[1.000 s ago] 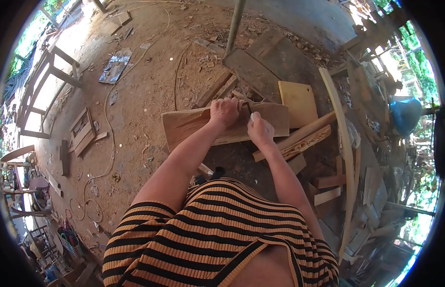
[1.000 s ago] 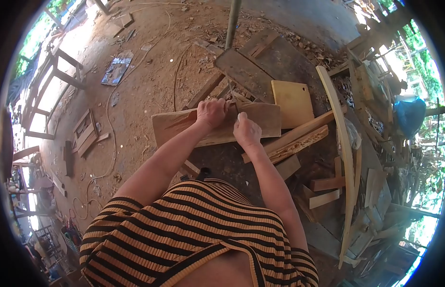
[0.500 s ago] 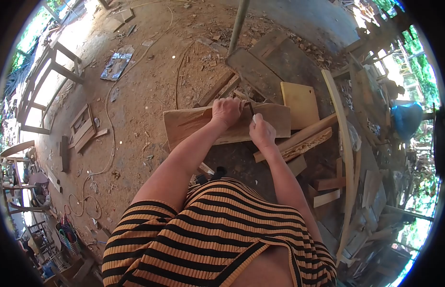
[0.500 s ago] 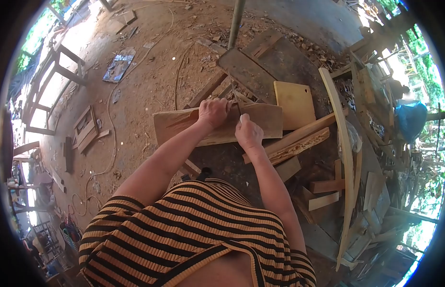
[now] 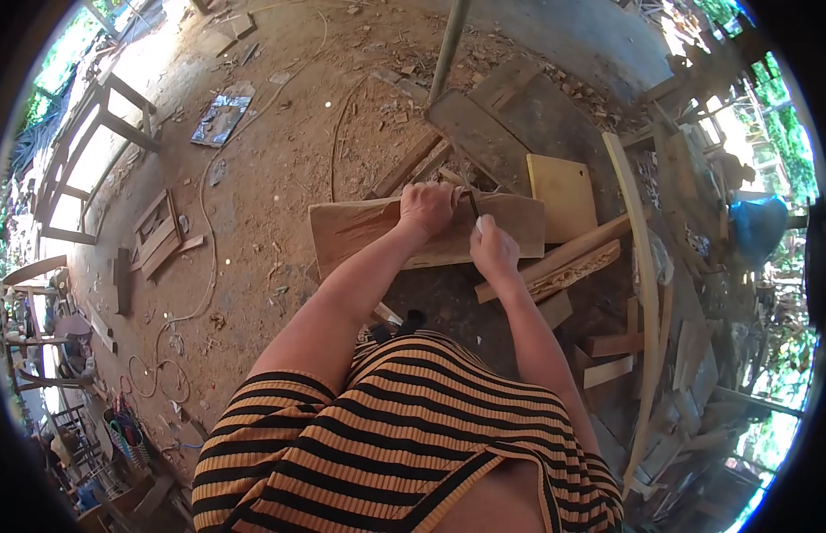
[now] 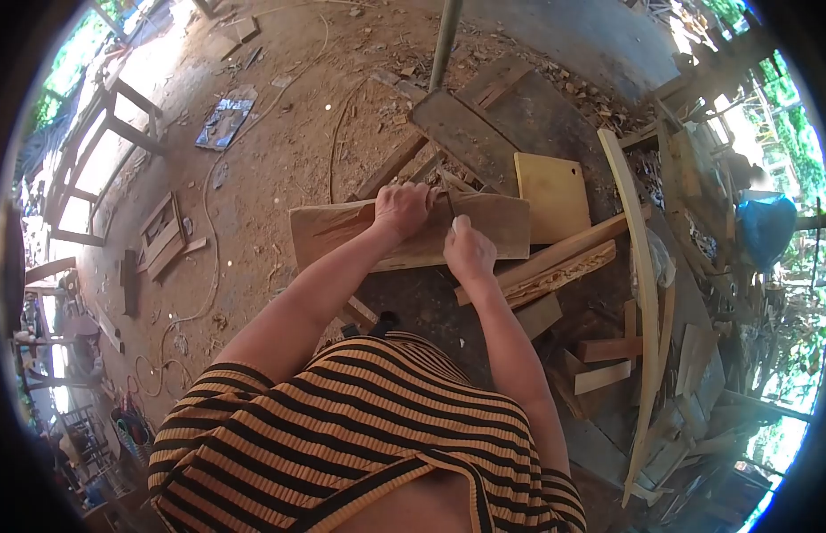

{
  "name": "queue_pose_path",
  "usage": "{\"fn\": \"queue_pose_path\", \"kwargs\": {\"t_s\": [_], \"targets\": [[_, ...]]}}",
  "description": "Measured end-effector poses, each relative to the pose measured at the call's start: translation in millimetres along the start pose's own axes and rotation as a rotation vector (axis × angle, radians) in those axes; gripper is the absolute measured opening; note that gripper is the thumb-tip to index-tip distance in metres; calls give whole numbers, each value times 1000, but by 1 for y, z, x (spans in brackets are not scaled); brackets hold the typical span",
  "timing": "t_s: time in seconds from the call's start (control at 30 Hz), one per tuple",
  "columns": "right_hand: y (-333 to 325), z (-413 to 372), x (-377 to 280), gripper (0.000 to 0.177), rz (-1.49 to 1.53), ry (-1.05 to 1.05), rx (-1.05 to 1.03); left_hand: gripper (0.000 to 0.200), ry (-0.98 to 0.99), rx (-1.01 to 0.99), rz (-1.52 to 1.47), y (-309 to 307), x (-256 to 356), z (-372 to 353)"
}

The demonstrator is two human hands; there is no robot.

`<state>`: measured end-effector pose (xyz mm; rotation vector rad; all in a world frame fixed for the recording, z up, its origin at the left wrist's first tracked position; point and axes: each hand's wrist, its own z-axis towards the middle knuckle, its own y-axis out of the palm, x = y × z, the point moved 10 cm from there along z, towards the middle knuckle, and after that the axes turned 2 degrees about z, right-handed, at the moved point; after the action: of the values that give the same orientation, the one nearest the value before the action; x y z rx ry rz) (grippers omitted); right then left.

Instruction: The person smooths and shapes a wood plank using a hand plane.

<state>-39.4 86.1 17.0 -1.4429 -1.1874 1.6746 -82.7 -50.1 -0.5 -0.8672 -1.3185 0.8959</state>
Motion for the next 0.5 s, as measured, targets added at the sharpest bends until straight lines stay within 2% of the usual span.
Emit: {"fn": "queue_pose_path", "kwargs": {"t_s": [0.1,0.27,0.37,0.5], "targets": [[1,2,-2,17,-40,15,-3,37,-6,-4,-12,-4,-1,0],[-6,-75,15,17,-19,109,-107,38,-38,-55,-28,-1,-4,0],[-12,-71,16,17,1,99,-94,38,-14,-53,-5,0,0,1],[-5,-10,0,17,21,20,-30,38,10,1,17,1,1,-1]]}}
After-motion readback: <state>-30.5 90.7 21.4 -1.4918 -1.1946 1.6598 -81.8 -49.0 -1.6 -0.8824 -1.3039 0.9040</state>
